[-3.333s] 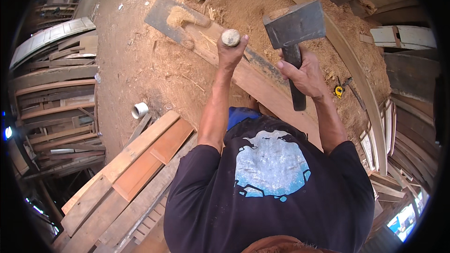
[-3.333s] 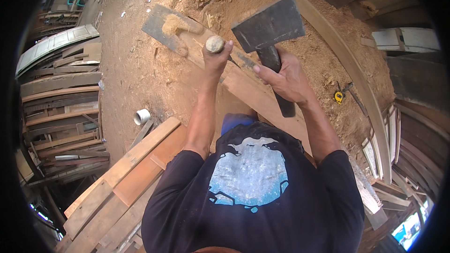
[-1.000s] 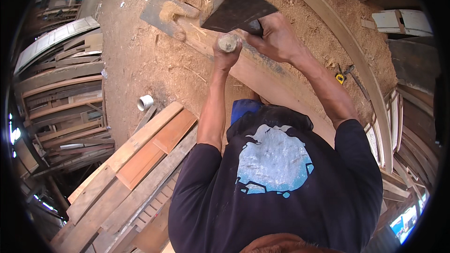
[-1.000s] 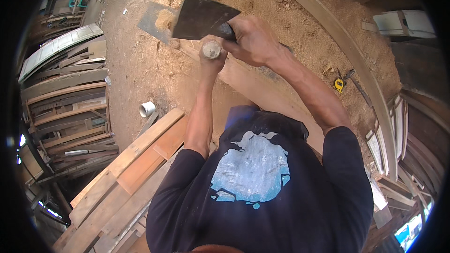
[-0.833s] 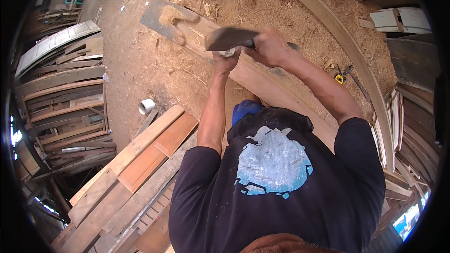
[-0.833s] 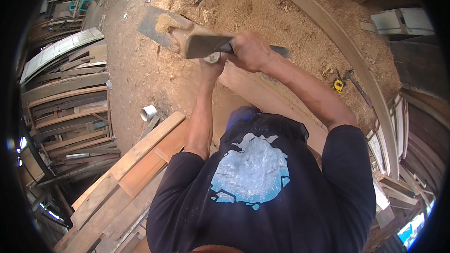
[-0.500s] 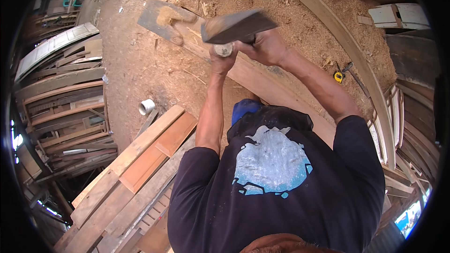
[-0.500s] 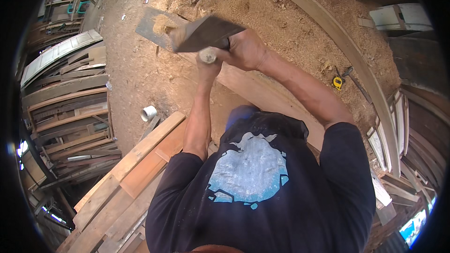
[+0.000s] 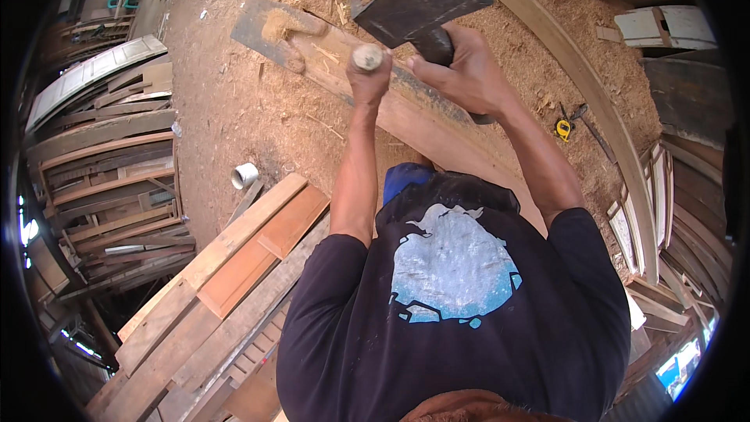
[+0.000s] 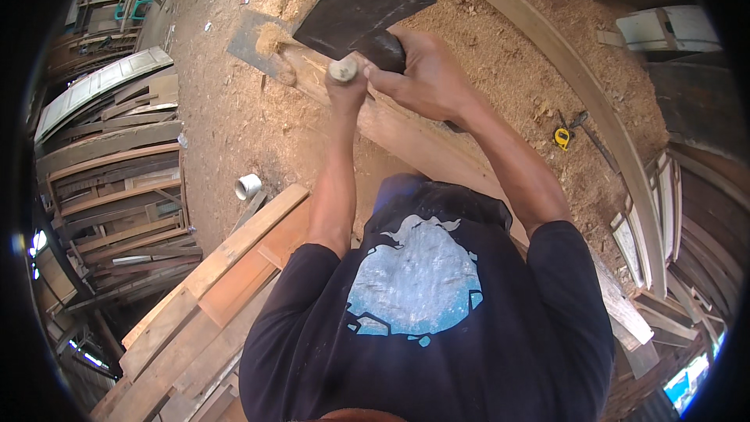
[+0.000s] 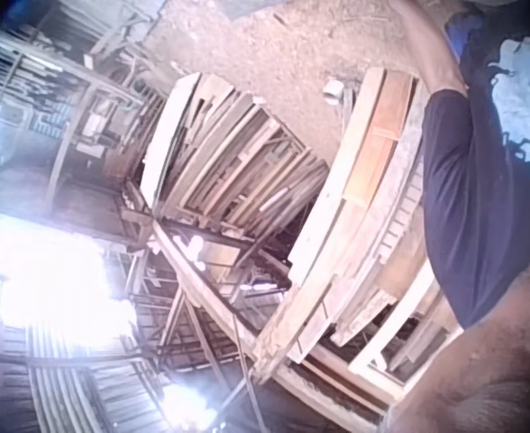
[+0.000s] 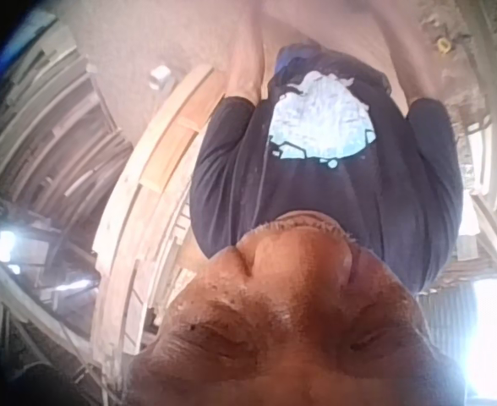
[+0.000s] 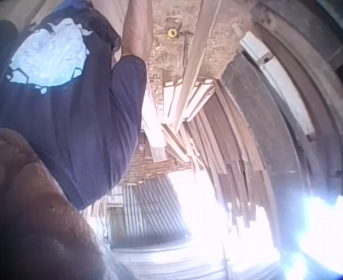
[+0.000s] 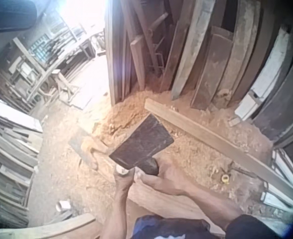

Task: The person uses a chisel and mallet to carve and shape a long wooden plank. They repeatedly strike the chisel to remove wood shavings and adjust the plank's position to continue working on different sections.

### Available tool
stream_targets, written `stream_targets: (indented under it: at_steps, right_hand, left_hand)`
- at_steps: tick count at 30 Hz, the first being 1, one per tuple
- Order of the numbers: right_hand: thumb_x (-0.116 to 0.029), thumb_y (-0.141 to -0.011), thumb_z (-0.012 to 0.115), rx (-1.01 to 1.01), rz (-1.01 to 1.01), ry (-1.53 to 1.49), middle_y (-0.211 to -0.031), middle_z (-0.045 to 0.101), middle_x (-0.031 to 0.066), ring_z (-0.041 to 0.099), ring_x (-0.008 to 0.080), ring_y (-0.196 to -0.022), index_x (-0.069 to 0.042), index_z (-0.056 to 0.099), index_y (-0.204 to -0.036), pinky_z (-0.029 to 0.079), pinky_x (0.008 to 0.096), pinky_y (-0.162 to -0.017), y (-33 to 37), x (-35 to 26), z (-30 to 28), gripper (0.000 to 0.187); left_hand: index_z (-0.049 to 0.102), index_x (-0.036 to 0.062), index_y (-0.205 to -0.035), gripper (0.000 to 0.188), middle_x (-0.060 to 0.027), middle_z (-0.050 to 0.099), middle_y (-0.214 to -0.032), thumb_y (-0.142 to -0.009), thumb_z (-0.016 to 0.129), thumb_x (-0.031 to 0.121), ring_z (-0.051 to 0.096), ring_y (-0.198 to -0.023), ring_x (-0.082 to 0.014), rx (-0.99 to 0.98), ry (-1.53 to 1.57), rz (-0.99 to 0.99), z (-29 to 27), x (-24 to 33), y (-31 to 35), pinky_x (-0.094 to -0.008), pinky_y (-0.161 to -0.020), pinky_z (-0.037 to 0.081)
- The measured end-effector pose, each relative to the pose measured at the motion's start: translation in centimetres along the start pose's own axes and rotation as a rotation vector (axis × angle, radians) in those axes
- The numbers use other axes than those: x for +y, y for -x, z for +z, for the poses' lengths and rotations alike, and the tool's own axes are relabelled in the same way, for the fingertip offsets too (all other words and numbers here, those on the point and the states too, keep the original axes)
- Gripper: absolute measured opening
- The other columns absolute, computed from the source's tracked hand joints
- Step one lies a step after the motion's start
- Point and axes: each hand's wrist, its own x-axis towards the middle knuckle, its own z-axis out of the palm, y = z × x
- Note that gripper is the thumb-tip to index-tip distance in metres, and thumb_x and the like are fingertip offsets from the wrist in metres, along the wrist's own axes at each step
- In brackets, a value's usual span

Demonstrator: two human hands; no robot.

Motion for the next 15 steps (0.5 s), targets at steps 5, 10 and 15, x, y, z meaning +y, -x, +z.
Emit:
stream_targets:
  at_steps: [5,10,15]
  right_hand:
    - [-0.015,-0.087,0.076,0.040,0.015,-0.003,-0.080,0.064,-0.0002,0.056,0.0081,-0.069,0.003,0.068,-0.107,0.048,0.0286,-0.061,1.5,-1.0,-1.8,0.028]
    - [-0.016,-0.089,0.078,0.116,-0.025,-0.094,-0.079,0.062,-0.0024,0.055,0.0052,-0.068,0.000,0.068,-0.103,0.046,0.0252,-0.059,2.8,-1.9,-2.5,0.024]
    - [-0.014,-0.089,0.078,0.094,0.018,-0.171,-0.080,0.062,-0.0039,0.056,0.0040,-0.068,-0.001,0.068,-0.105,0.046,0.0235,-0.059,3.5,-4.2,-3.5,0.023]
  left_hand:
    - [0.057,0.0052,-0.083,0.022,0.0028,0.060,-0.072,-0.085,0.079,0.008,0.053,-0.065,-0.0073,0.054,-0.051,0.043,-0.6,1.9,-0.8,-0.0266,-0.059,0.047]
    - [0.056,0.0045,-0.086,0.023,0.0019,0.059,-0.072,-0.085,0.080,0.007,0.055,-0.067,-0.0079,-0.062,-0.094,0.026,0.5,3.7,1.3,-0.0273,-0.060,0.047]
    - [0.058,0.0055,-0.087,0.023,0.0023,0.061,-0.076,-0.084,0.080,0.007,0.056,-0.070,-0.0073,-0.100,-0.103,-0.054,0.3,2.5,2.2,-0.0267,-0.062,0.048]
